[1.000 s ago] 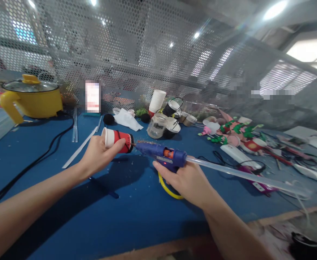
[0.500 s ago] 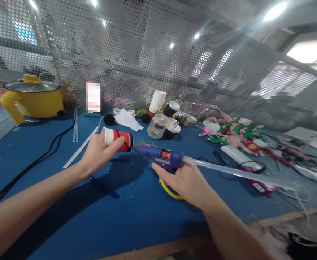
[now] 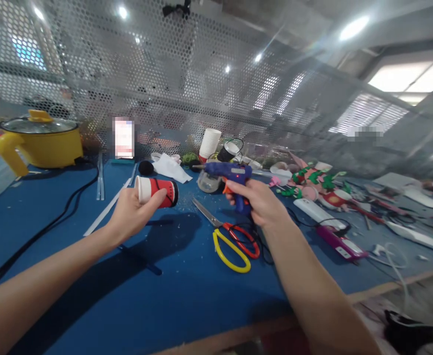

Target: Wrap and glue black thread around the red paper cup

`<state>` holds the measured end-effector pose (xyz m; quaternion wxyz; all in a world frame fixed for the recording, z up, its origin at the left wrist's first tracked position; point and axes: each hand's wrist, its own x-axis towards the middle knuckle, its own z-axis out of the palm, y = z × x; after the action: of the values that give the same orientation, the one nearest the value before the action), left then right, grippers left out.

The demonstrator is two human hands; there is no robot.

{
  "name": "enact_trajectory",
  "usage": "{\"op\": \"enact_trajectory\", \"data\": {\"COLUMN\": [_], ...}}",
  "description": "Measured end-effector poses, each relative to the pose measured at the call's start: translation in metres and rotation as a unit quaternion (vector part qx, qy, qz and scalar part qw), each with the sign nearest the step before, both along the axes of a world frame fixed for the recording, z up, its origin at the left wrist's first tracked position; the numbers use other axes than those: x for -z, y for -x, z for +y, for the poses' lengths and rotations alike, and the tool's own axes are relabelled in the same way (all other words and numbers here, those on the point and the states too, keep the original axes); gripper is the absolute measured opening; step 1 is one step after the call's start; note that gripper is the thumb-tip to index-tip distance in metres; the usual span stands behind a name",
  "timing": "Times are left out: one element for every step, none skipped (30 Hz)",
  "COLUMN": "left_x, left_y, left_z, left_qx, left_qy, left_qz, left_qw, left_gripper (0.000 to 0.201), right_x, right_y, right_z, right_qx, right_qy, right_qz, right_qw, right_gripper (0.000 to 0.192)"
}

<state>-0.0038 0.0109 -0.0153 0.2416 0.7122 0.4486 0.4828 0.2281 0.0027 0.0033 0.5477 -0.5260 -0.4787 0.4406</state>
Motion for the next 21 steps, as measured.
{"op": "enact_trajectory", "data": {"left_x": [0.000, 0.000, 0.000, -0.001, -0.001, -0.001, -0.001, -0.001, 0.000, 0.000, 0.000, 0.001, 0.001, 0.001, 0.001, 0.001, 0.000, 0.000, 0.000, 0.000, 0.000], "left_y": [0.000, 0.000, 0.000, 0.000, 0.000, 0.000, 0.000, 0.000, 0.000, 0.001, 0.001, 0.001, 0.001, 0.001, 0.001, 0.001, 0.001, 0.001, 0.001, 0.001, 0.001], "left_z": [0.000, 0.000, -0.001, -0.001, -0.001, -0.002, -0.002, -0.002, -0.002, -0.001, -0.001, -0.001, 0.000, 0.000, 0.000, 0.000, 0.000, -0.001, -0.001, -0.001, -0.002], "left_qx": [0.000, 0.000, 0.001, 0.003, 0.004, 0.006, 0.008, 0.011, 0.015, 0.018, 0.022, 0.024, 0.025, 0.025, 0.024, 0.022, 0.023, 0.024, 0.026, 0.027, 0.030], "left_qy": [-0.001, -0.001, 0.000, 0.001, 0.002, 0.003, 0.003, 0.002, 0.000, -0.002, -0.004, -0.007, -0.009, -0.009, -0.008, -0.005, -0.001, 0.001, 0.002, 0.001, -0.002], "left_qz": [0.000, -0.002, -0.002, -0.002, -0.002, -0.002, 0.000, 0.002, 0.004, 0.007, 0.010, 0.014, 0.017, 0.021, 0.024, 0.025, 0.026, 0.026, 0.026, 0.026, 0.028], "left_qw": [1.000, 1.000, 1.000, 1.000, 1.000, 1.000, 1.000, 1.000, 1.000, 1.000, 1.000, 1.000, 0.999, 0.999, 0.999, 0.999, 0.999, 0.999, 0.999, 0.999, 0.999], "left_gripper": [0.032, 0.033, 0.033, 0.033, 0.033, 0.033, 0.033, 0.033, 0.033, 0.033, 0.032, 0.032, 0.031, 0.031, 0.032, 0.032, 0.032, 0.032, 0.032, 0.033, 0.033], "right_x": [-0.002, -0.004, -0.007, -0.009, -0.011, -0.013, -0.013, -0.013, -0.012, -0.010, -0.008, -0.006, -0.005, -0.003, -0.002, -0.002, -0.003, -0.005, -0.008, -0.011, -0.015], "right_y": [-0.003, -0.006, -0.008, -0.010, -0.012, -0.013, -0.015, -0.016, -0.017, -0.018, -0.019, -0.020, -0.021, -0.022, -0.024, -0.026, -0.027, -0.028, -0.029, -0.027, -0.024], "right_z": [0.011, 0.023, 0.034, 0.045, 0.056, 0.066, 0.076, 0.084, 0.092, 0.098, 0.103, 0.107, 0.109, 0.111, 0.112, 0.111, 0.109, 0.106, 0.102, 0.096, 0.088], "right_qx": [0.018, 0.031, 0.035, 0.036, 0.035, 0.033, 0.030, 0.026, 0.023, 0.021, 0.022, 0.025, 0.030, 0.037, 0.046, 0.057, 0.070, 0.087, 0.107, 0.128, 0.149], "right_qy": [-0.001, 0.008, 0.016, 0.024, 0.035, 0.048, 0.064, 0.083, 0.103, 0.121, 0.138, 0.152, 0.162, 0.168, 0.170, 0.166, 0.158, 0.144, 0.128, 0.111, 0.084], "right_qz": [-0.001, -0.006, -0.010, -0.013, -0.018, -0.023, -0.029, -0.037, -0.047, -0.059, -0.073, -0.089, -0.106, -0.124, -0.144, -0.166, -0.190, -0.216, -0.241, -0.263, -0.290], "right_qw": [1.000, 0.999, 0.999, 0.999, 0.999, 0.998, 0.997, 0.996, 0.993, 0.991, 0.987, 0.984, 0.981, 0.977, 0.974, 0.970, 0.966, 0.962, 0.956, 0.950, 0.941], "right_gripper": [0.009, 0.007, 0.007, 0.010, 0.014, 0.017, 0.020, 0.022, 0.023, 0.024, 0.024, 0.024, 0.025, 0.025, 0.026, 0.028, 0.029, 0.030, 0.031, 0.030, 0.029]}}
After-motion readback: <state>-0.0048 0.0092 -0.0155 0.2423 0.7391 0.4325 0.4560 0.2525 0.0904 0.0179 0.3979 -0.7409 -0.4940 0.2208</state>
